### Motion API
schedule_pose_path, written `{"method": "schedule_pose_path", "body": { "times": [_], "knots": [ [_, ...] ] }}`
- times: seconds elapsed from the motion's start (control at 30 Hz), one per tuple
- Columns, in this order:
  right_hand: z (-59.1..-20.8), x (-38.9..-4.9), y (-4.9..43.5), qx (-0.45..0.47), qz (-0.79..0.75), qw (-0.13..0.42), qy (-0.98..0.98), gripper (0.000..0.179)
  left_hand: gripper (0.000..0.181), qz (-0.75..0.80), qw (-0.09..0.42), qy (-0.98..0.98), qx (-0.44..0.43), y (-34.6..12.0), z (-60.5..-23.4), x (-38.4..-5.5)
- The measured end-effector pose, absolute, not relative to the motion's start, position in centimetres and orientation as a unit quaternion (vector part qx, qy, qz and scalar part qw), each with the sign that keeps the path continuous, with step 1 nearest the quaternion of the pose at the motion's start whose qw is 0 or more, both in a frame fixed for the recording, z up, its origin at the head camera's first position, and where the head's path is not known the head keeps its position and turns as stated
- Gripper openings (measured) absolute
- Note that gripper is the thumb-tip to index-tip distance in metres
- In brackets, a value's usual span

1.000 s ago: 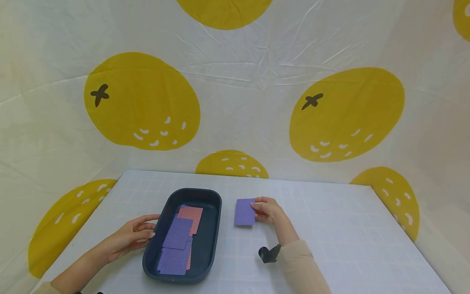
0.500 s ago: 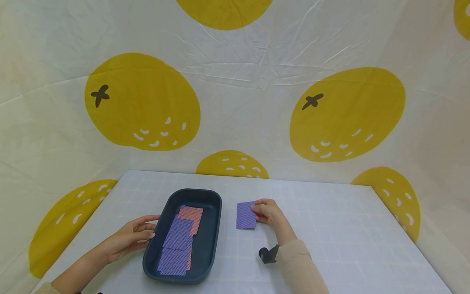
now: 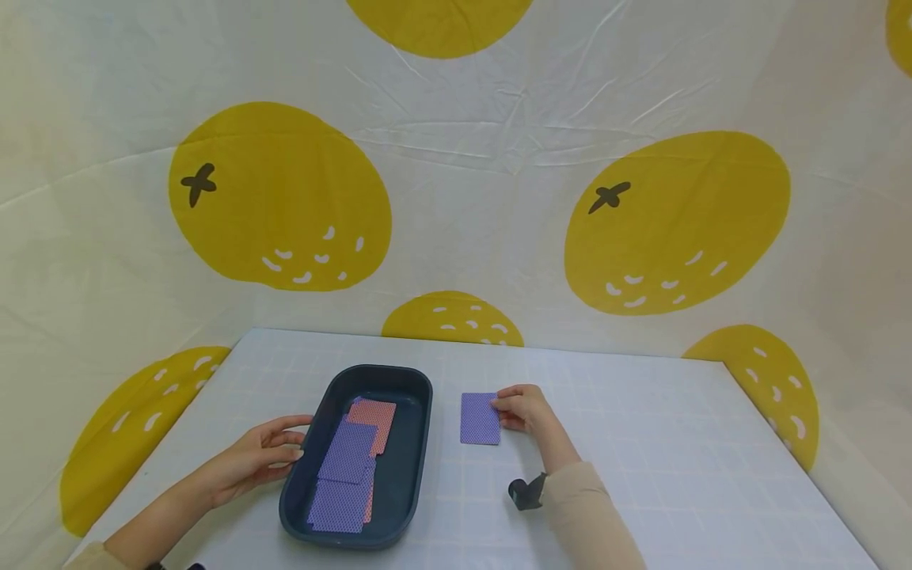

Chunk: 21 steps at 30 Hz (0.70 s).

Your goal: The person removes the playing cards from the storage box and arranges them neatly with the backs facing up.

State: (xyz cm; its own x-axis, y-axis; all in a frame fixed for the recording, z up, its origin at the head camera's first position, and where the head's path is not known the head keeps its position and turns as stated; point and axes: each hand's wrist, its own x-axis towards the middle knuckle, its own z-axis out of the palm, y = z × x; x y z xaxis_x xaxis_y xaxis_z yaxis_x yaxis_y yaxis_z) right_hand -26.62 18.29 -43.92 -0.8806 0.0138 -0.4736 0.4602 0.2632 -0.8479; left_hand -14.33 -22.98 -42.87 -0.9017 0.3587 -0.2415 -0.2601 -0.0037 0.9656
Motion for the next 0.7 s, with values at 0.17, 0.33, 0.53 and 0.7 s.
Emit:
{"method": "schedule_pose_path", "body": {
  "times": [0.17,0.33,0.53,0.7],
  "knots": [
    [-43.8,-26.7,18.5,0.153,-0.584,0.189,0.775,0.031,0.066,0.707,0.219,0.672,0.036,-22.9,-42.7,-14.3],
    [-43.0,-26.8,18.3,0.142,-0.578,0.192,0.780,0.033,0.066,0.708,0.220,0.670,0.035,-22.9,-42.7,-14.2],
    [-41.3,-26.9,17.5,0.116,-0.581,0.205,0.779,0.037,0.066,0.705,0.215,0.675,0.031,-22.8,-42.7,-14.3],
    [-40.1,-26.8,16.5,0.098,-0.591,0.212,0.772,0.039,0.065,0.702,0.210,0.679,0.035,-22.7,-42.6,-14.4]
  ]
}}
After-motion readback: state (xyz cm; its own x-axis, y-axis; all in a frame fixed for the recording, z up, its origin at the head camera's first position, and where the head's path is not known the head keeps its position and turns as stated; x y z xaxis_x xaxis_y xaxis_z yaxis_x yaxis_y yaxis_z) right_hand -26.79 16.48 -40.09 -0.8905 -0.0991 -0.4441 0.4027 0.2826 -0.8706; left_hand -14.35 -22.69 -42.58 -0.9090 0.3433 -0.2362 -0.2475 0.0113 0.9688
